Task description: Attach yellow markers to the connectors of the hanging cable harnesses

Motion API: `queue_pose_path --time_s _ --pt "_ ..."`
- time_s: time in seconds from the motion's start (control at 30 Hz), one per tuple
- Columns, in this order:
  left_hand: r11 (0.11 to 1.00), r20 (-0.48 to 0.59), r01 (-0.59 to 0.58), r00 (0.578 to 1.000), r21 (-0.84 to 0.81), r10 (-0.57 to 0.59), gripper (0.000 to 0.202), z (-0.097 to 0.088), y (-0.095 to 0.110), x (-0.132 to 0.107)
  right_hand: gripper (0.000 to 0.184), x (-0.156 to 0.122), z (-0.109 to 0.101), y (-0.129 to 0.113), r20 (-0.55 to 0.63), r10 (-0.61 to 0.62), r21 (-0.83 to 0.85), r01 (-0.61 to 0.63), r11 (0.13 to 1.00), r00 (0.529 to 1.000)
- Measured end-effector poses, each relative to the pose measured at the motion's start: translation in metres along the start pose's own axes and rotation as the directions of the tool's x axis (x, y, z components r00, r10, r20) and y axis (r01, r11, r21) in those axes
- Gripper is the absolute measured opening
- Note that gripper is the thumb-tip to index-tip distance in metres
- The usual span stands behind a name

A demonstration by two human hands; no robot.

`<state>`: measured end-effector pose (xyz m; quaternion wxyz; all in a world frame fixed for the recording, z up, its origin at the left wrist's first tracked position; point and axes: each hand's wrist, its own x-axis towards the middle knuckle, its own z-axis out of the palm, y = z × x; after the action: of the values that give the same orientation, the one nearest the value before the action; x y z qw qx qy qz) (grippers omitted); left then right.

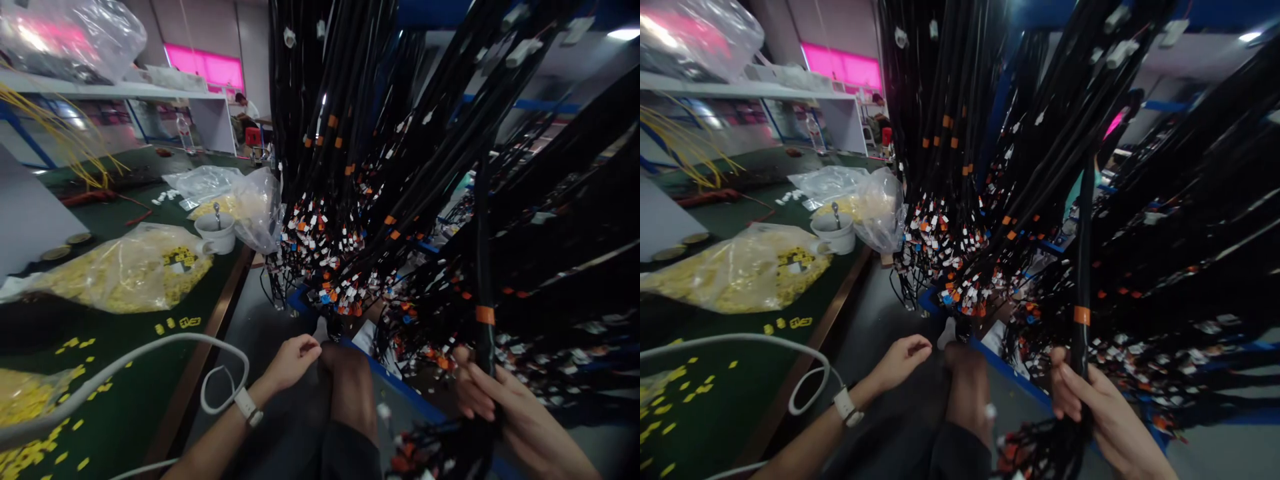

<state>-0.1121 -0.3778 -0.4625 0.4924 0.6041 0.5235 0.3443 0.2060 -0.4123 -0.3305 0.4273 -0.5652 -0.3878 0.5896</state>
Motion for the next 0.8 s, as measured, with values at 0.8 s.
queue_pose_path --time_s 0.8 --pt "0.231 0.683 0.662 0.730 -0.713 0.015 0.083 0.003 0.008 -0.014 0.045 0.103 0.087 0.079 -0.046 -0.030 0.158 0.037 0.987 0.998"
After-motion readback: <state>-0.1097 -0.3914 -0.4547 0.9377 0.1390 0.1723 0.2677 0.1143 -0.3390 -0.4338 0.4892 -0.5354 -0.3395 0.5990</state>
